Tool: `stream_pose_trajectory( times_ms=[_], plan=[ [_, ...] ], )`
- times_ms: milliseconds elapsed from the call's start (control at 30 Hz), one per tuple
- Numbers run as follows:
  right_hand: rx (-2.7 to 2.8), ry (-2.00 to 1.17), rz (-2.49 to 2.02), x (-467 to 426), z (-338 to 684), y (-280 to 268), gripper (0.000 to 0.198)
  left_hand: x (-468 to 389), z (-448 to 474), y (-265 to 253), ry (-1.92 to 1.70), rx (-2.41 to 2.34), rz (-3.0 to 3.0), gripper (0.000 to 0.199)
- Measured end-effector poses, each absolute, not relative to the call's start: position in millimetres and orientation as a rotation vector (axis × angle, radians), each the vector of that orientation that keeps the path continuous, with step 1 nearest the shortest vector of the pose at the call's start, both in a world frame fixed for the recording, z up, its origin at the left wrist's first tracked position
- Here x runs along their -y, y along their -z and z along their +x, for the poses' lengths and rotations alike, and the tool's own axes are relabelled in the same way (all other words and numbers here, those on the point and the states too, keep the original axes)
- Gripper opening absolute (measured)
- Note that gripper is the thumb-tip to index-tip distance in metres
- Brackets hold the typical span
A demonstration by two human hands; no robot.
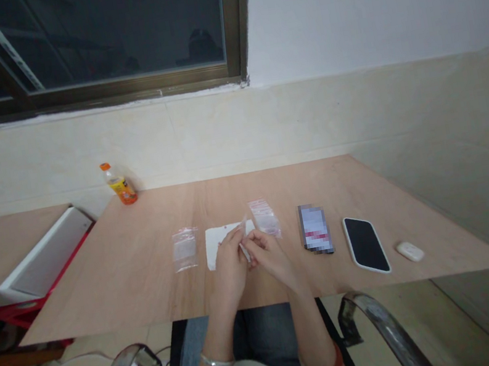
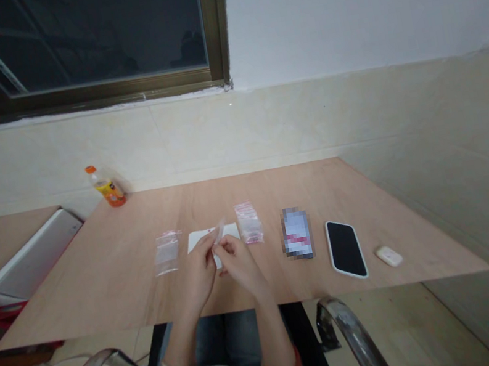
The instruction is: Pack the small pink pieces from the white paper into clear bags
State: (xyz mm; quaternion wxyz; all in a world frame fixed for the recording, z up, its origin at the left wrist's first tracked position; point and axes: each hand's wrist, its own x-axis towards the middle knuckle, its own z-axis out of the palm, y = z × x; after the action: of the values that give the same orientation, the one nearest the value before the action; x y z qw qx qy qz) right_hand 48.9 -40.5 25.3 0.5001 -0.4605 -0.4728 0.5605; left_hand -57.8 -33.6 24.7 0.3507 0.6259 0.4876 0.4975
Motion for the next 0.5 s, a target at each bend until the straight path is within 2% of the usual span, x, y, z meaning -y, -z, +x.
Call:
stream_pose_trajectory(
  times_ms=[67,133,200,500],
  plan=[
    [1.029,-1.513,-1.072,40,54,-22,0.022,33,-58,-26,-1.290,-1.235,1.621,0.045],
    [0.905,-1.650,-0.952,37,58,-16,0.037,33,-60,-27,-1.270,-1.222,1.656,0.047],
    [0.788,-1.743,-0.810,31,60,-8,0.043,32,-62,-25,-1.231,-1.221,1.700,0.046],
    [0.486,-1.662,-0.787,7,44,25,0.017,32,-59,-14,-1.081,-1.215,1.857,0.035]
  ],
)
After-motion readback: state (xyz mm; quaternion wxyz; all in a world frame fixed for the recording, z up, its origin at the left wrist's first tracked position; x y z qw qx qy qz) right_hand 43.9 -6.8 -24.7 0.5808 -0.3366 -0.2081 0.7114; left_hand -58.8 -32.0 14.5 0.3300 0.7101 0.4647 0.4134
